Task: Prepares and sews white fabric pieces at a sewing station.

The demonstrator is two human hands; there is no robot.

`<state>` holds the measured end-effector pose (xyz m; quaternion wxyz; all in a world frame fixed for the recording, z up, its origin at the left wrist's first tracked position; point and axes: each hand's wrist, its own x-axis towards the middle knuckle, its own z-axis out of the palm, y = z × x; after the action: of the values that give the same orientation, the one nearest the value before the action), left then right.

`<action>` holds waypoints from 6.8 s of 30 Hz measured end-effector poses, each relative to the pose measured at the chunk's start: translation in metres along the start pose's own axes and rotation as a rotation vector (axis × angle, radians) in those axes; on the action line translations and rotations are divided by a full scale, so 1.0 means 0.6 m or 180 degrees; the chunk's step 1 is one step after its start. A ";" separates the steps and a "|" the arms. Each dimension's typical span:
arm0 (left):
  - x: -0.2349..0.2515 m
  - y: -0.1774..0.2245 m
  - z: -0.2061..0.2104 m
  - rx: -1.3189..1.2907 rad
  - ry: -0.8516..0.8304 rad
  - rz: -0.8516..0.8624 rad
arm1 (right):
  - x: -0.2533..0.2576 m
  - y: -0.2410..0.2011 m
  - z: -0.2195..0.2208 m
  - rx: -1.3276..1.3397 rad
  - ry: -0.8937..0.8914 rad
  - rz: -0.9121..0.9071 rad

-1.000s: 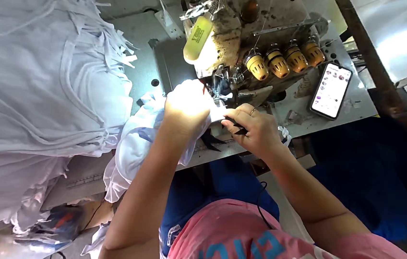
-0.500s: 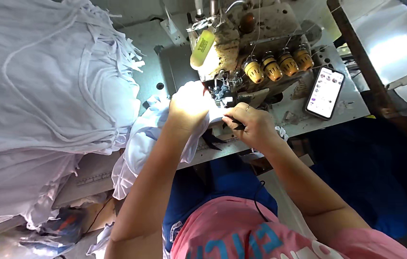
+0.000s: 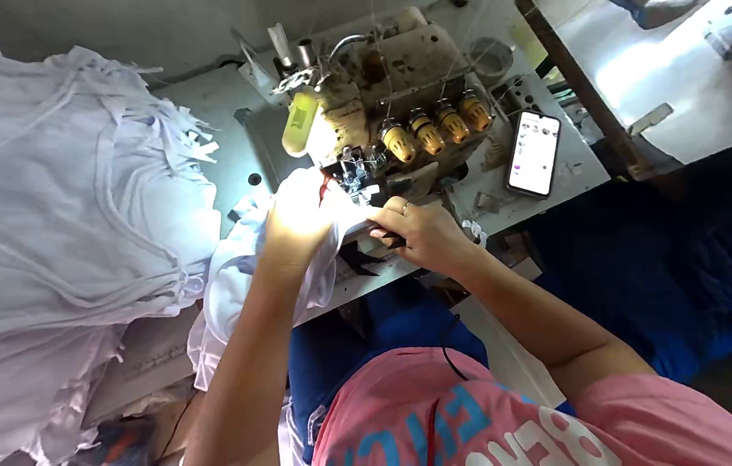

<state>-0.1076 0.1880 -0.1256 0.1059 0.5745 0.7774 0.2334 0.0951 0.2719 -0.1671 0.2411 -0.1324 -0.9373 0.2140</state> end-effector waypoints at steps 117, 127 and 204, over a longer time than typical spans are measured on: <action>0.007 -0.038 0.008 -0.0357 0.0488 0.0255 | -0.030 0.119 -0.141 0.0145 0.1798 0.1371; -0.071 -0.003 -0.039 0.0663 0.0085 0.0169 | 0.025 -0.004 0.011 0.0234 0.0594 -0.0136; 0.032 -0.046 -0.030 -0.0245 0.0124 -0.0171 | -0.028 0.040 -0.044 -0.0413 -0.0759 0.0875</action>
<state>-0.1448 0.1954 -0.1215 0.1190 0.5442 0.7849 0.2713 0.1260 0.2959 -0.1642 0.0878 -0.2480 -0.9442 0.1983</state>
